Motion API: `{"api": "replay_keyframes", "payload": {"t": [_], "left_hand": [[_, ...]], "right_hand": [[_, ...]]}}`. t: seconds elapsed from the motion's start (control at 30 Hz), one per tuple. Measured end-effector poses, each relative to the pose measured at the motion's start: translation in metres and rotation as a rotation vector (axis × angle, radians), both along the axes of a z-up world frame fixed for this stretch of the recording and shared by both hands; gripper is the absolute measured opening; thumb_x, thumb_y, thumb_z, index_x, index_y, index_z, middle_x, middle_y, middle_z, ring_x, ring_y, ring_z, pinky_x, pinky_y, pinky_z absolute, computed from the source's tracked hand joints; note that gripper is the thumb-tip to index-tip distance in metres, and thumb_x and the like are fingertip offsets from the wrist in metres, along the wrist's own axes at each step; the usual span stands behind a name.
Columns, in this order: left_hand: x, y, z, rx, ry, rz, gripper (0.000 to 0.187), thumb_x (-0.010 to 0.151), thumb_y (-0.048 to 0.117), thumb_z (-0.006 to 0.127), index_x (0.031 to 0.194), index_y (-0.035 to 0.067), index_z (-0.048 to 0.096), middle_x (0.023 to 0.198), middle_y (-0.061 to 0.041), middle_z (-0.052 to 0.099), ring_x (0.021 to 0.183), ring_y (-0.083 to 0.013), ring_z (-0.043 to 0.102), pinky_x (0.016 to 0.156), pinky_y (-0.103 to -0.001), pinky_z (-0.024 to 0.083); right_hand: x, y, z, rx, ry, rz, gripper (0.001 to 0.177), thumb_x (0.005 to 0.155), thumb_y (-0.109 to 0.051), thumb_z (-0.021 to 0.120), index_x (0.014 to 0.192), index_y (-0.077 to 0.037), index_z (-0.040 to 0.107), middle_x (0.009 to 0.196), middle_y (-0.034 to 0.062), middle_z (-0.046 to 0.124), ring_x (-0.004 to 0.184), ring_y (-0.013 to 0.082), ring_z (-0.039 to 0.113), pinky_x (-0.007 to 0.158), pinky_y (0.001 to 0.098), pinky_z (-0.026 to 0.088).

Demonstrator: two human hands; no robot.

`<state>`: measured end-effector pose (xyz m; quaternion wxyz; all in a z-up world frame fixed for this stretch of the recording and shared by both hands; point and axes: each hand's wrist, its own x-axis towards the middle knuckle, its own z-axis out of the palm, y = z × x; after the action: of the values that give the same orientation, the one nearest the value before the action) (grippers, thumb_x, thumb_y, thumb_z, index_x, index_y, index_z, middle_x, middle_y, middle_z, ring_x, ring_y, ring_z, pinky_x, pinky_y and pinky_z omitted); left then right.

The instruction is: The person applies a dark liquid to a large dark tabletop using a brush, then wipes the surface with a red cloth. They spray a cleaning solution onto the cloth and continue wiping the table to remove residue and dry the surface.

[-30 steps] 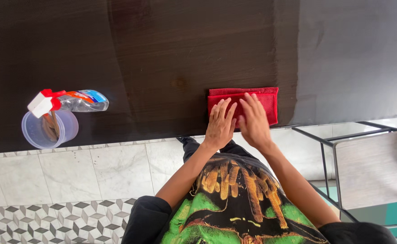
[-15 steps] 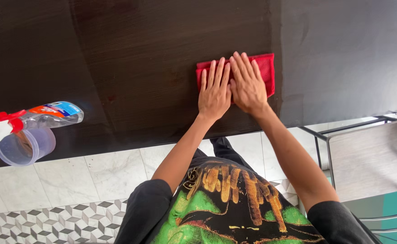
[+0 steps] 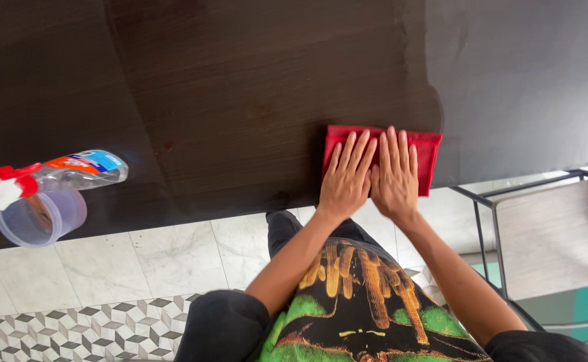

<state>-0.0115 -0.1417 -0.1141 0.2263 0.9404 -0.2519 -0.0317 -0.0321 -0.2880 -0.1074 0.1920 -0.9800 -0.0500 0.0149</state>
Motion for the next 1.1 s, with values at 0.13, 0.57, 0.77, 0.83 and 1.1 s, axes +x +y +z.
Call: {"api": "replay_keyframes", "payload": {"t": [0.13, 0.57, 0.77, 0.83, 1.1], "left_hand": [[-0.039, 0.036, 0.008, 0.011, -0.01, 0.114, 0.057, 0.107, 0.023, 0.043, 0.162, 0.008, 0.033, 0.17, -0.009, 0.029, 0.161, -0.0272, 0.022, 0.133, -0.047, 0.015], [0.032, 0.145, -0.004, 0.325, -0.029, 0.359, 0.06, 0.107, 0.025, 0.038, 0.162, 0.003, 0.03, 0.171, -0.012, 0.023, 0.16, -0.0321, 0.016, 0.13, -0.051, 0.01], [0.094, 0.102, -0.009, 0.222, -0.052, 0.299, 0.064, 0.105, 0.027, 0.044, 0.161, 0.002, 0.027, 0.169, -0.015, 0.021, 0.157, -0.0357, 0.014, 0.128, -0.055, 0.008], [0.092, 0.09, -0.008, 0.187, -0.073, 0.265, 0.063, 0.105, 0.027, 0.044, 0.161, 0.003, 0.027, 0.169, -0.015, 0.02, 0.158, -0.0357, 0.014, 0.129, -0.054, 0.008], [0.024, 0.101, 0.007, 0.066, -0.065, 0.156, 0.061, 0.107, 0.027, 0.045, 0.161, 0.005, 0.029, 0.17, -0.013, 0.022, 0.159, -0.0319, 0.017, 0.131, -0.052, 0.014]], "right_hand": [[-0.019, 0.035, 0.004, -0.077, 0.081, 0.105, 0.066, 0.099, -0.025, 0.043, 0.158, 0.004, 0.032, 0.168, 0.0191, 0.025, 0.158, 0.0358, 0.015, 0.127, 0.051, 0.01], [0.099, 0.142, 0.012, 0.03, -0.052, 0.482, 0.063, 0.105, -0.031, 0.04, 0.158, 0.001, 0.034, 0.168, 0.0156, 0.027, 0.157, 0.0318, 0.018, 0.127, 0.0493, 0.013], [0.141, 0.101, 0.01, -0.002, -0.11, 0.35, 0.06, 0.106, -0.023, 0.045, 0.161, -0.001, 0.036, 0.169, 0.0139, 0.03, 0.159, 0.03, 0.02, 0.13, 0.0503, 0.013], [0.132, 0.088, 0.009, 0.02, -0.096, 0.316, 0.062, 0.104, -0.023, 0.046, 0.161, 0.001, 0.036, 0.169, 0.0155, 0.03, 0.158, 0.0326, 0.019, 0.128, 0.0527, 0.012], [0.045, 0.098, 0.008, 0.09, 0.007, 0.191, 0.063, 0.102, -0.019, 0.043, 0.16, 0.005, 0.032, 0.169, 0.0203, 0.025, 0.158, 0.0402, 0.012, 0.126, 0.0588, 0.007]]}}
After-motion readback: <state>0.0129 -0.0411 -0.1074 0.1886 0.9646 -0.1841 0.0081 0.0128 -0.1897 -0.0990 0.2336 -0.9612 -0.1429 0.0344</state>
